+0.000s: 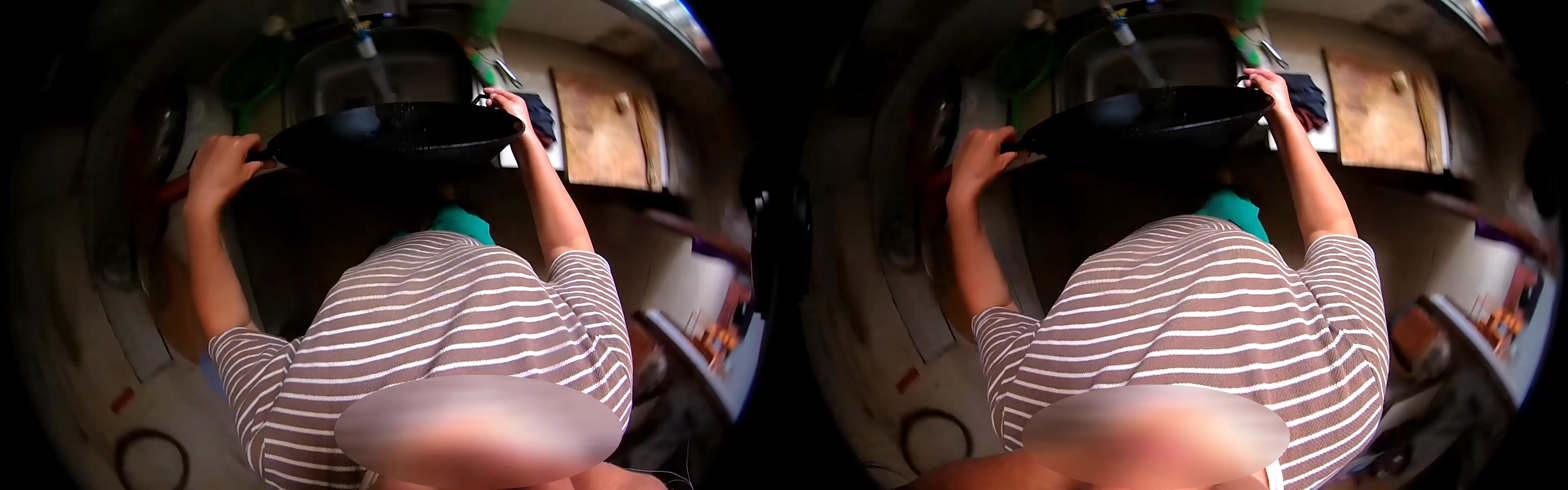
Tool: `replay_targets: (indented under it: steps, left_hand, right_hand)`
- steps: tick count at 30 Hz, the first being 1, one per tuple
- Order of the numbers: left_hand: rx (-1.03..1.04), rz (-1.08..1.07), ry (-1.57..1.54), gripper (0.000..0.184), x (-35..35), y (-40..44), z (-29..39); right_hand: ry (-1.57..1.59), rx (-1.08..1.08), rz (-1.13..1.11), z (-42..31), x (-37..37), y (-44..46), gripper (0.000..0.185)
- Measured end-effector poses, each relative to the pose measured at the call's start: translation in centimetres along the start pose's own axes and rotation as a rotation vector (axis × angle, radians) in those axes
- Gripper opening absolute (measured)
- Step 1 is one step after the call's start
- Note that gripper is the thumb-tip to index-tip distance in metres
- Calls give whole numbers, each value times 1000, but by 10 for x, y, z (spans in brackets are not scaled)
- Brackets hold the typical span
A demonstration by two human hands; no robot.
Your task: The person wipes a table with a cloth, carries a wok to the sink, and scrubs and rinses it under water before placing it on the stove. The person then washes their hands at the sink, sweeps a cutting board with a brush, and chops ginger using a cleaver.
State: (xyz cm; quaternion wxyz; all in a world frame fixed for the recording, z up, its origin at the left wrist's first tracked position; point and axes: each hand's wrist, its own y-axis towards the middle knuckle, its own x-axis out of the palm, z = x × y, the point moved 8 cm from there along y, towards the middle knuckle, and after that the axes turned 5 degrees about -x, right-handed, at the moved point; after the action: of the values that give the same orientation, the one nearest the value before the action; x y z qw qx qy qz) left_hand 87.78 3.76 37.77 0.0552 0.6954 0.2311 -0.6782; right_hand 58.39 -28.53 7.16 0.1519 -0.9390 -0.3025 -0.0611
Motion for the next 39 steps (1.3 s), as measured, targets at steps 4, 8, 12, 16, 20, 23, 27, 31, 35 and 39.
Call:
replay_targets:
  steps: [4,8,12,16,20,23,27,31,35,39]
  left_hand:
    - [301,123,-6,22,3,-4,54]
    - [581,172,-10,23,32,-6,121]
    - [883,157,-142,27,65,-29,226]
    - [1014,-5,-82,30,109,-67,335]
    - [1187,-100,-72,34,169,-123,444]
    - [1327,-154,-3,33,193,-202,530]
    - [1478,-237,18,32,229,-318,663]
    - [1677,-191,102,33,240,-449,780]
    - [1802,-216,143,35,261,-548,870]
    - [1897,-276,248,38,285,-647,956]
  right_hand:
    - [-26,-214,178,4,-88,-99,34]
    - [-1,-216,528,16,-145,-245,27]
    - [-13,-260,874,57,-203,-417,22]
    - [-175,-319,1110,117,-273,-568,16]
    - [31,-104,1426,174,-281,-729,20]
    - [190,-42,1591,221,-285,-860,23]
    - [332,-92,1745,275,-306,-1033,21]
    - [332,-241,1835,303,-308,-1197,21]
    - [365,-271,1944,325,-292,-1331,25]
    - [390,-385,2098,349,-269,-1442,24]
